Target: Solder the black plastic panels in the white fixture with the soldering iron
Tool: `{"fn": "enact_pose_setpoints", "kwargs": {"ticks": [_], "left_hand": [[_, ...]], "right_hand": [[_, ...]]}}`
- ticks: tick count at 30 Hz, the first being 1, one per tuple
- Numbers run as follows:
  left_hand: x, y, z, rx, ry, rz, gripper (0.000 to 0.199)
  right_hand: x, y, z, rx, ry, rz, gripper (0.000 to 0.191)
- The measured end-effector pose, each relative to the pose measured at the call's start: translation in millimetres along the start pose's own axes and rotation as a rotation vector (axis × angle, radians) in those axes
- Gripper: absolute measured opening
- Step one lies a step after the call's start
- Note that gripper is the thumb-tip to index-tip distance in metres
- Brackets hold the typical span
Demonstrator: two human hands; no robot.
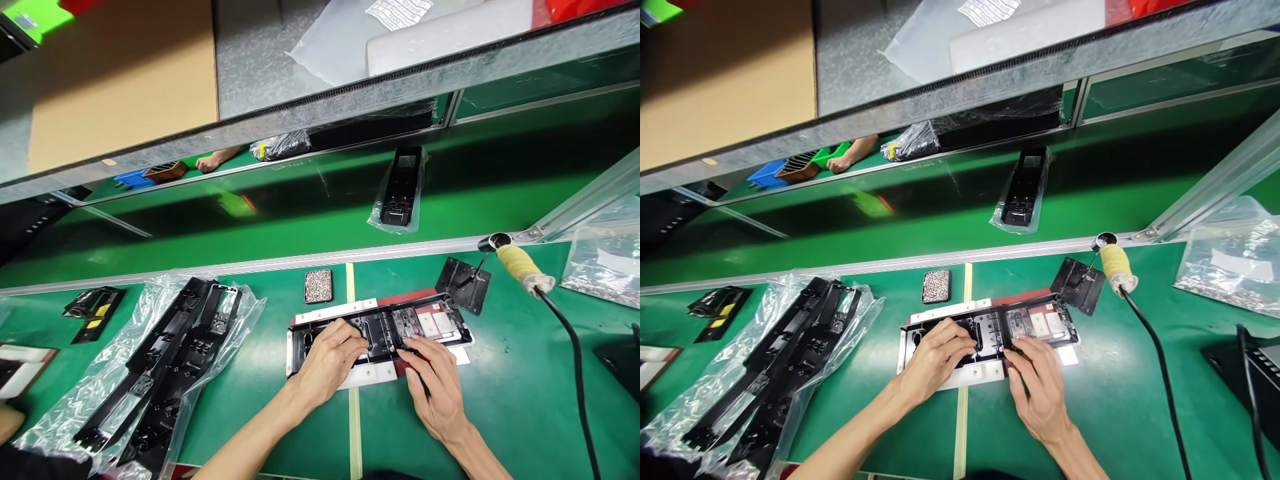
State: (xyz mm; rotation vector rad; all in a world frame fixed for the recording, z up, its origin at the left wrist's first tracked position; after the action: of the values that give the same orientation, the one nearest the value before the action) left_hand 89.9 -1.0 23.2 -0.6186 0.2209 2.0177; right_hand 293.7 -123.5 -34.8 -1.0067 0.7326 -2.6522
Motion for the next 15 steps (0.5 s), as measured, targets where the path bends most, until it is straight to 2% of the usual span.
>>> {"fn": "enact_pose_setpoints", "kwargs": {"ticks": [4,8,12,15], "left_hand": [[0,0,0.7,0.0,0.009,-0.007,0.013],[-1,0,1.6,0.0,0.03,-0.013,0.014],[-1,0,1.4,-0.004,0.04,-0.017,0.015],[-1,0,1.2,-0.014,0.04,-0.035,0.015]], "right_hand": [[0,0,3,-0.012,-0.009,-0.018,0.035],[-3,-6,20,-0.063,-0.07,-0.079,0.039],[-17,-19,40,-0.177,-0.2,-0.333,0.031],[-29,-28,47,-0.315,-0.298,-0.541,0.033]]}}
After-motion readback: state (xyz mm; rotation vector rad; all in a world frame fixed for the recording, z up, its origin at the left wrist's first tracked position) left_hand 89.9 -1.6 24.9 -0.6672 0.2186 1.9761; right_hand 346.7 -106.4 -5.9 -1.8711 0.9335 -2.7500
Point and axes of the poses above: each hand's wrist, its own y-axis away from the middle knuckle, its own z-axis out of the back of the hand, x = y × z, the point moved 2 cm from there along -y, towards the middle knuckle, and after that the axes turned 12 degrees about x, right-handed, at the moved point
